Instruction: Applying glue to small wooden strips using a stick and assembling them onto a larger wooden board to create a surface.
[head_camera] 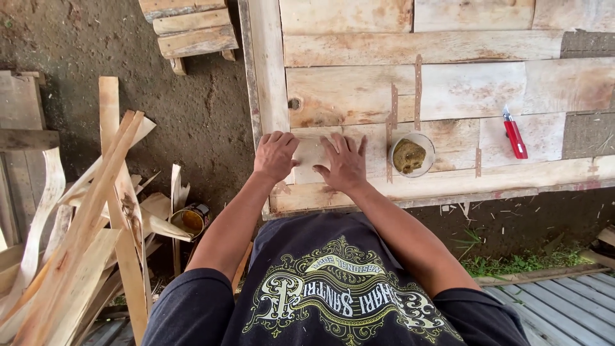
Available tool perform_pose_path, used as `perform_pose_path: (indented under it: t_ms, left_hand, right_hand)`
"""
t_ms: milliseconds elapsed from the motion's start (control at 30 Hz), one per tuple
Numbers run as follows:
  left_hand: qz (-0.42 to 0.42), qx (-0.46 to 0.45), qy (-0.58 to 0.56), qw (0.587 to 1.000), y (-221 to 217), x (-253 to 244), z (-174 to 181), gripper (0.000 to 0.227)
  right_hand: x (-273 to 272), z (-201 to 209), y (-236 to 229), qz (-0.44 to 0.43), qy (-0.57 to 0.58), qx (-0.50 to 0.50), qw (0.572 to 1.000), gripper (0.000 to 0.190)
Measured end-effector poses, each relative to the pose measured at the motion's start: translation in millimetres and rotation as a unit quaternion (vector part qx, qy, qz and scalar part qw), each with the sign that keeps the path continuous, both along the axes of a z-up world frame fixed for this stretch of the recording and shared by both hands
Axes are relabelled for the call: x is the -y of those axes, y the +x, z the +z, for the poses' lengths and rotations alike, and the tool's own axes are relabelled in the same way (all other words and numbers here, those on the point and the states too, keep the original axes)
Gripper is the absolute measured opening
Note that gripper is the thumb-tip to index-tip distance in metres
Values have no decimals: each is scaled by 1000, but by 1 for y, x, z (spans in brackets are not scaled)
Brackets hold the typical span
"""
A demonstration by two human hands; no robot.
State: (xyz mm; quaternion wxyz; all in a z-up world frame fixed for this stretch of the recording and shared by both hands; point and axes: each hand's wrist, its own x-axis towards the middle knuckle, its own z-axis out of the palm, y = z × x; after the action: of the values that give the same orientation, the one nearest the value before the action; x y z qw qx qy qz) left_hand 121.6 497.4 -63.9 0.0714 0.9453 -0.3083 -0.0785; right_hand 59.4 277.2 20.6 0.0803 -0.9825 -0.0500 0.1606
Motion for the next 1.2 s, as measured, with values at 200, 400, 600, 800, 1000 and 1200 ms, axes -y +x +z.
perform_pose_path:
  t_ms: [200,400,600,800,1000,1200]
  left_hand:
    - [57,-154,125,978,25,18,134,126]
    - [61,-205,145,966,47,22,109,149]
    - [46,-214,133,967,57,20,82,153]
    - [34,-198,130,971,53,19,70,154]
    - [11,-204,148,968,62,21,93,154]
    - [9,-238,160,958,69,28,104,157]
  right_hand:
    - [-35,69,83,14,-26,-134,991,109]
    - [-38,58,136,12,-63,-161,985,137]
    - [-25,32,146,52,-47,-194,978,129]
    - [-22,26,146,67,-46,-194,978,127]
    - [-18,27,146,82,-39,-185,979,125]
    - [-21,37,152,104,-79,-150,980,118]
